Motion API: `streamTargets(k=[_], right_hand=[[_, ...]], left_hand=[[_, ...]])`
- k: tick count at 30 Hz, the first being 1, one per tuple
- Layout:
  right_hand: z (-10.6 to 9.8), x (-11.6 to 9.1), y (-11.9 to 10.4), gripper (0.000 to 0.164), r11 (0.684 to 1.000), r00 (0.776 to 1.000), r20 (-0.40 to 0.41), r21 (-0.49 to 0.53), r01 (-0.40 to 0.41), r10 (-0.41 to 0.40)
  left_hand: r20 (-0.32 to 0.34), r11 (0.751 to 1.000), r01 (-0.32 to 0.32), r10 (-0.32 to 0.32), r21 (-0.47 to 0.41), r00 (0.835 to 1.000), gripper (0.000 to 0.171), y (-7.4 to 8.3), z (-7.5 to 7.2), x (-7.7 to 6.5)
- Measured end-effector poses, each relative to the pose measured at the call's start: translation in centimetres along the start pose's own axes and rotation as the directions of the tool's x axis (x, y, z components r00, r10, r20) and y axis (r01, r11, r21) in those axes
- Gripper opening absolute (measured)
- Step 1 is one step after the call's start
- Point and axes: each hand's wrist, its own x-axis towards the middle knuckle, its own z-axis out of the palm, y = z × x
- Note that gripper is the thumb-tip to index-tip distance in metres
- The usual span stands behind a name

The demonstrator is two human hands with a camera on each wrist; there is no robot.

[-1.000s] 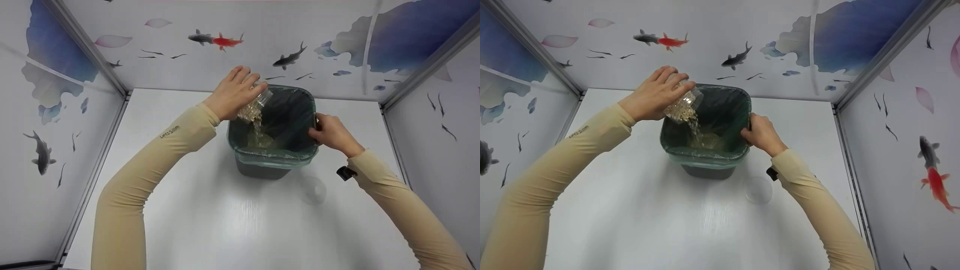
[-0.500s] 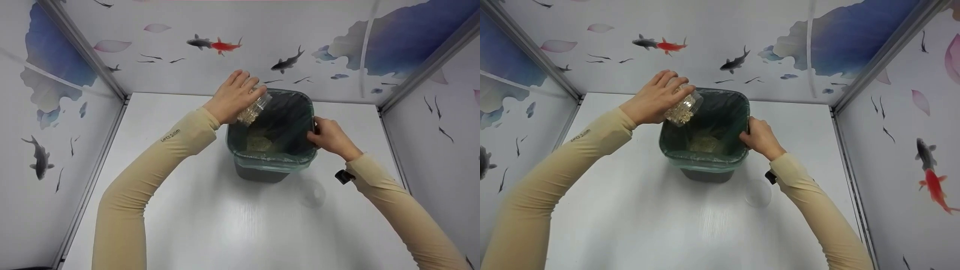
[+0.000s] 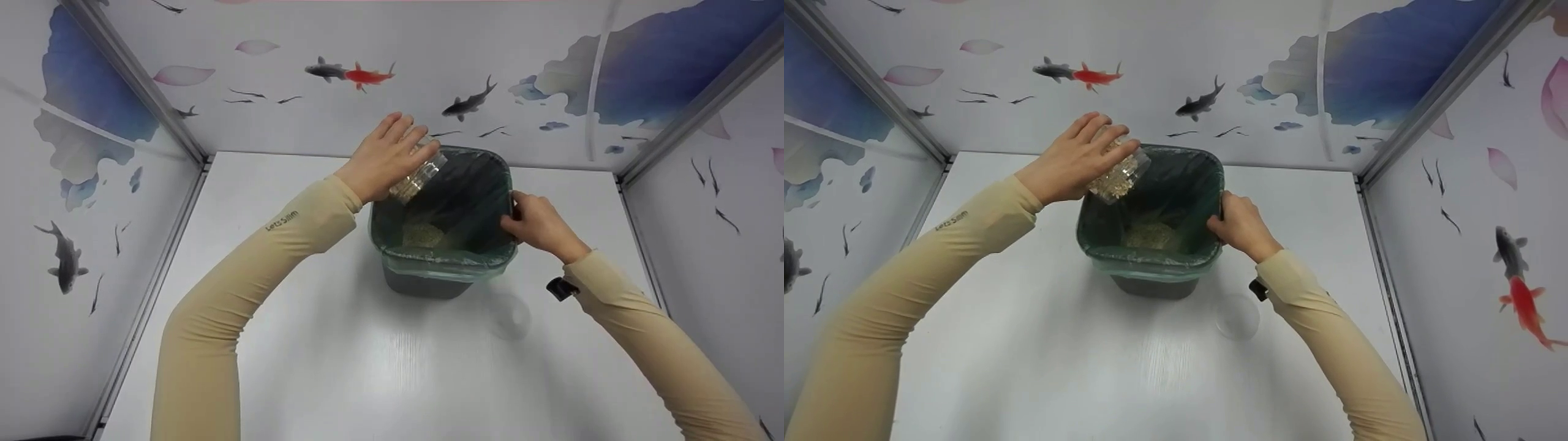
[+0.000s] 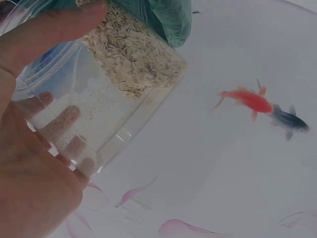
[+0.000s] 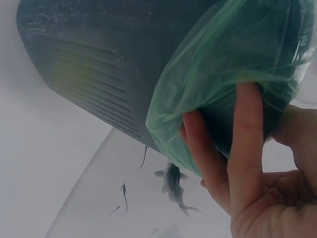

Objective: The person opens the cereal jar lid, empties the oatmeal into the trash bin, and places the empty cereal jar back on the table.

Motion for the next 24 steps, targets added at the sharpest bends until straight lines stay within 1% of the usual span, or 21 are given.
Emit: streamTargets(k=[8, 12, 16, 19, 24], right_hand=[[0.06, 0.0, 0.08, 0.017, 1.0, 1.0, -0.005, -0.002, 0.01, -0.01], [0.08, 0.02, 0.07, 0.018, 1.0, 1.0, -0.006, 0.004, 0.013, -0.013], [0.1, 0.01, 0.06, 0.014, 1.0, 1.0, -0.017, -0.001, 0.015, -0.015], [0.13, -0.01, 0.07, 0.011, 1.0, 0.999, -0.027, -0.011, 0.017, -0.018], [0.16, -0.02, 0.08, 0.012, 1.0, 0.999, -0.034, -0.016, 0.016, -0.017]], left_hand=[[-0.017, 1.0, -0.009, 0.009, -0.028, 1.0, 0.096, -0.01, -0.12, 0.19], [-0.036, 1.0, -0.02, 0.02, -0.021, 0.999, 0.094, -0.01, -0.06, 0.17], [-0.05, 1.0, -0.029, 0.029, -0.006, 0.998, 0.09, 0.01, -0.06, 0.03], [-0.059, 0.999, -0.034, 0.033, -0.007, 0.998, 0.088, 0.04, -0.12, -0.07], [-0.071, 0.999, -0.035, 0.034, -0.016, 0.997, 0.088, 0.06, -0.23, -0.07]])
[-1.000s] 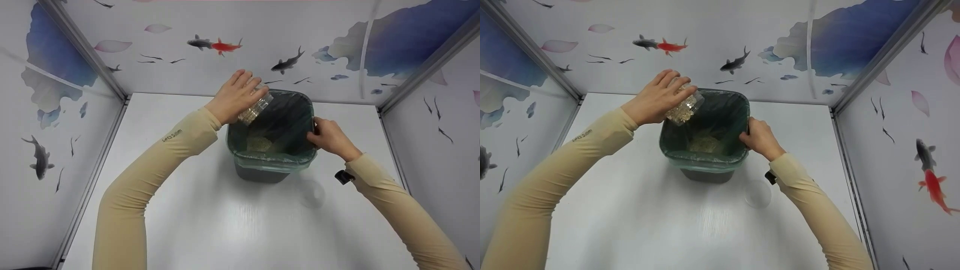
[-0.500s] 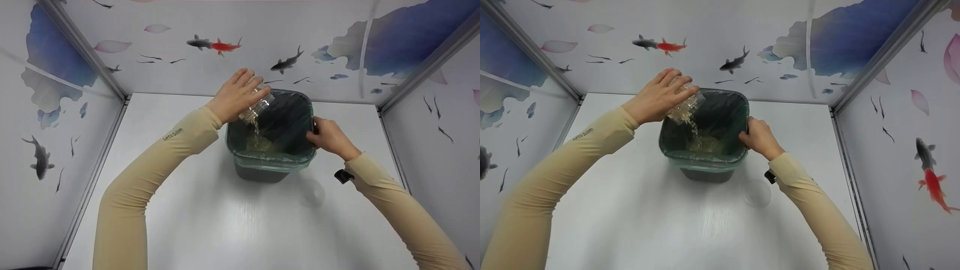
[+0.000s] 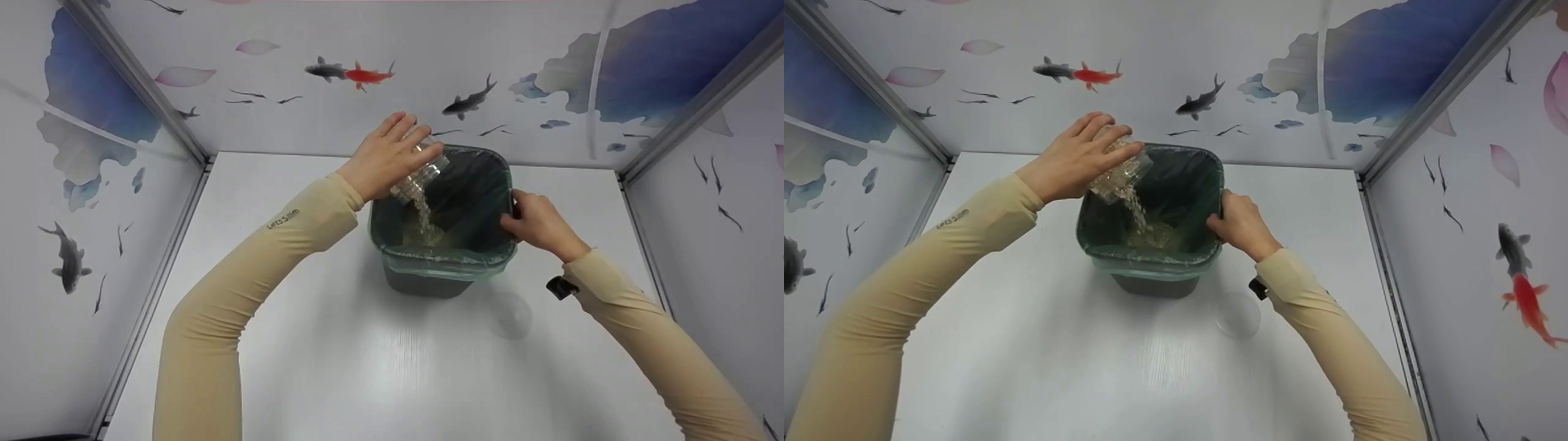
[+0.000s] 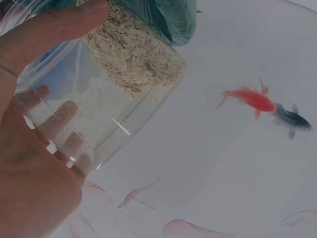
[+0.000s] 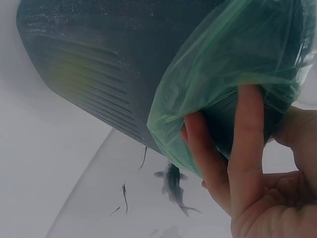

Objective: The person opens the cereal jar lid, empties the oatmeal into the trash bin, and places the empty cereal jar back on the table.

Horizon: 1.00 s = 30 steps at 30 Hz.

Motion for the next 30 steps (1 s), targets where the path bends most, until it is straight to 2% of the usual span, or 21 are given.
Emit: streamTargets(k=[5, 11, 14, 23, 30], right_hand=[[0.03, -0.03, -0.06, 0.014, 1.0, 1.0, -0.001, -0.005, 0.0, 0.0], [0.06, -0.07, -0.04, 0.019, 1.0, 1.0, 0.006, -0.007, -0.003, 0.003], [0.03, -0.07, -0.05, 0.02, 1.0, 1.0, 0.007, -0.01, -0.006, 0.006], [0.08, -0.11, -0.07, 0.01, 1.0, 1.0, -0.004, 0.001, 0.015, -0.015], [0.06, -0.12, -0.13, 0.01, 1.0, 1.0, -0.003, 0.011, 0.015, -0.015]], left_hand=[[-0.006, 1.0, -0.001, 0.001, -0.001, 1.0, 0.091, 0.02, 0.05, -0.02], [0.016, 1.0, 0.0, 0.0, 0.011, 1.0, 0.094, 0.14, 0.0, -0.04], [-0.004, 1.0, -0.002, 0.002, 0.017, 1.0, 0.092, 0.18, 0.11, -0.08], [-0.041, 0.999, -0.003, 0.005, 0.051, 0.999, 0.084, 0.26, 0.37, -0.11], [-0.03, 0.999, -0.001, 0.002, 0.053, 1.0, 0.088, 0.16, 0.21, -0.15]])
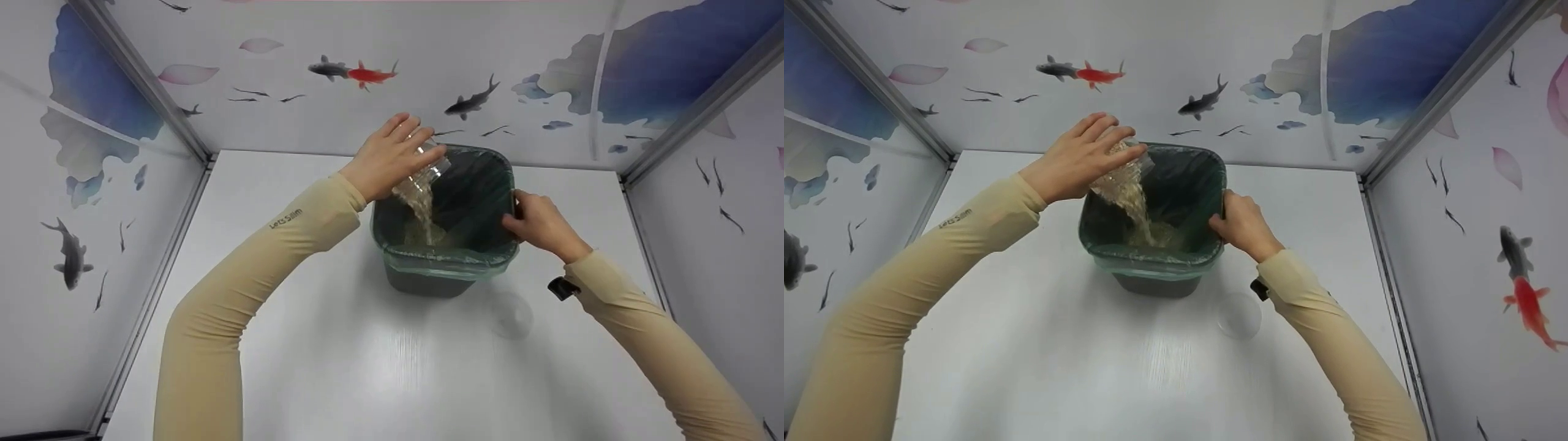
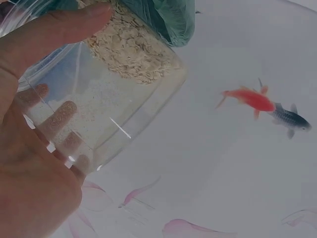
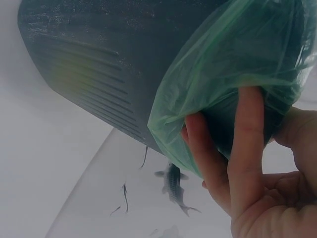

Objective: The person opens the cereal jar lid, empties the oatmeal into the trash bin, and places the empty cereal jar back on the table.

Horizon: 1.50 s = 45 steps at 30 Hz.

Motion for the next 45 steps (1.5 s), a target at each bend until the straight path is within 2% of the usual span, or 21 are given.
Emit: streamTargets(k=[11, 21, 31, 45], right_hand=[[-0.04, 0.0, -0.03, 0.01, 1.0, 1.0, 0.007, 0.007, -0.009, 0.009], [0.04, 0.11, 0.08, 0.009, 1.0, 1.0, -0.006, -0.024, -0.006, 0.006], [0.16, 0.13, 0.15, 0.008, 0.999, 1.0, -0.012, -0.035, -0.005, 0.005], [0.14, 0.11, 0.14, 0.01, 0.999, 1.0, -0.018, -0.035, -0.001, 0.0]], left_hand=[[0.002, 1.0, 0.008, -0.008, -0.022, 1.0, 0.084, -0.04, 0.05, -0.01], [0.045, 0.999, 0.017, -0.016, -0.033, 0.999, 0.089, -0.14, -0.27, -0.07], [-0.023, 1.0, 0.008, -0.008, -0.012, 1.0, 0.079, -0.08, 0.05, -0.13], [-0.045, 1.0, 0.003, -0.004, -0.02, 0.999, 0.077, -0.01, 0.03, -0.19]])
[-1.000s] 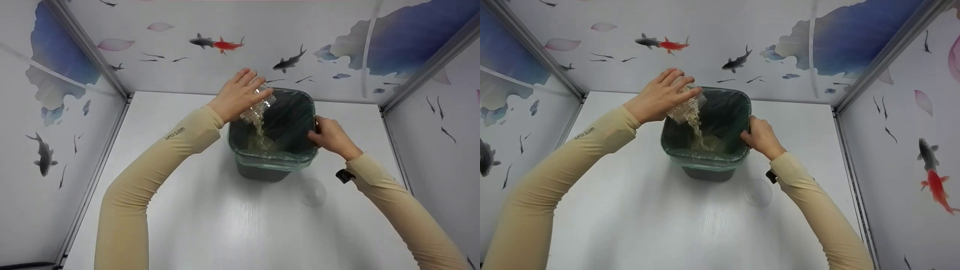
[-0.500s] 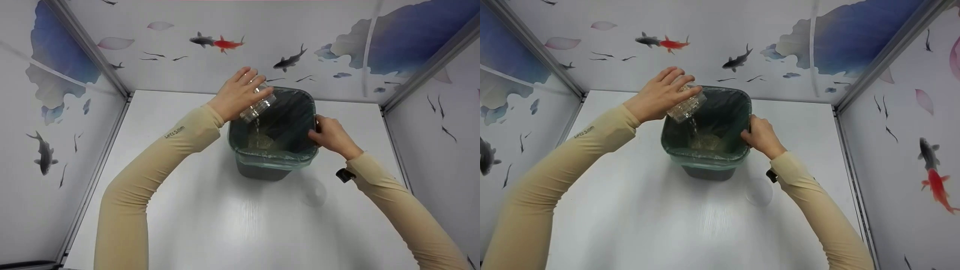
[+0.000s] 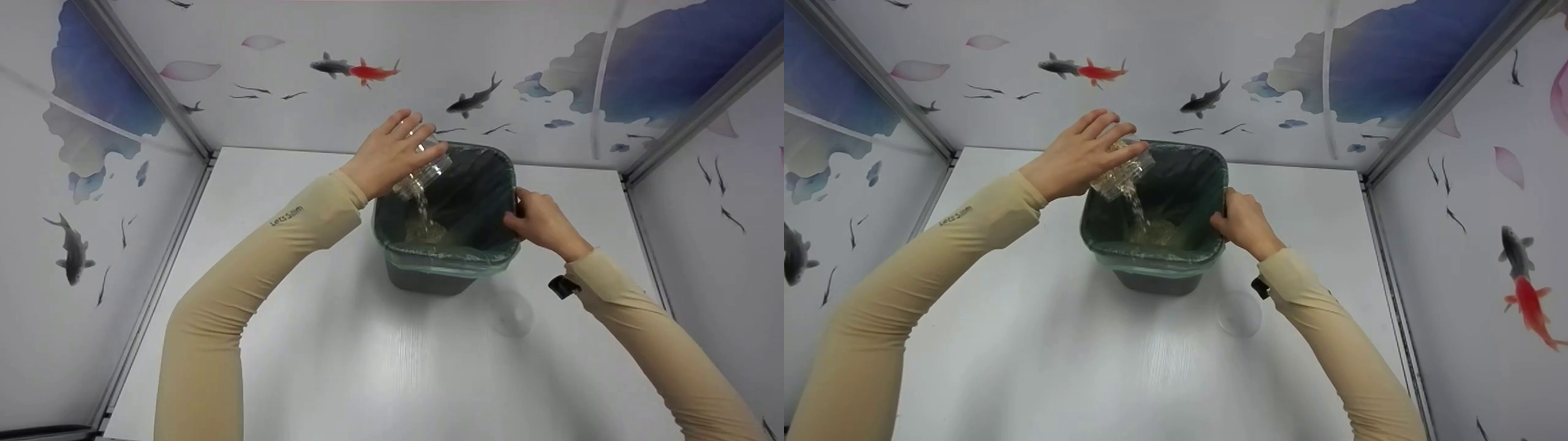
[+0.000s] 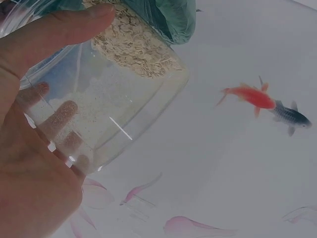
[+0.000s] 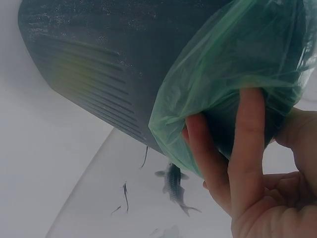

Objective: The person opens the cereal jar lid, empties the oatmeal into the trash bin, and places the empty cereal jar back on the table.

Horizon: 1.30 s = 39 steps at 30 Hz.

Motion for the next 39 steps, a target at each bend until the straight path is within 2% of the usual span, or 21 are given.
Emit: streamTargets(k=[8, 17, 22, 29, 39], right_hand=[[-0.11, -0.07, -0.11, 0.007, 1.0, 0.999, 0.014, 0.002, -0.028, 0.028], [-0.1, -0.13, -0.13, 0.007, 1.0, 1.0, 0.007, -0.006, -0.027, 0.027], [-0.09, -0.1, -0.14, 0.007, 1.0, 1.0, 0.001, -0.004, -0.023, 0.023], [-0.01, -0.1, -0.06, 0.007, 1.0, 1.0, -0.007, -0.006, -0.012, 0.012], [-0.01, -0.04, -0.04, 0.009, 1.0, 1.0, 0.007, 0.002, -0.02, 0.02]], left_hand=[[0.002, 1.0, 0.008, -0.008, 0.029, 1.0, 0.074, 0.08, 0.07, 0.18], [0.061, 0.999, 0.015, -0.018, 0.049, 0.998, 0.08, 0.23, -0.08, 0.27], [0.041, 0.998, 0.014, -0.016, 0.056, 0.999, 0.08, 0.27, -0.04, 0.16], [0.059, 0.999, 0.016, -0.019, 0.046, 0.998, 0.078, 0.33, -0.12, 0.28], [0.013, 0.999, 0.008, -0.009, 0.037, 1.0, 0.075, 0.17, 0.02, 0.13]])
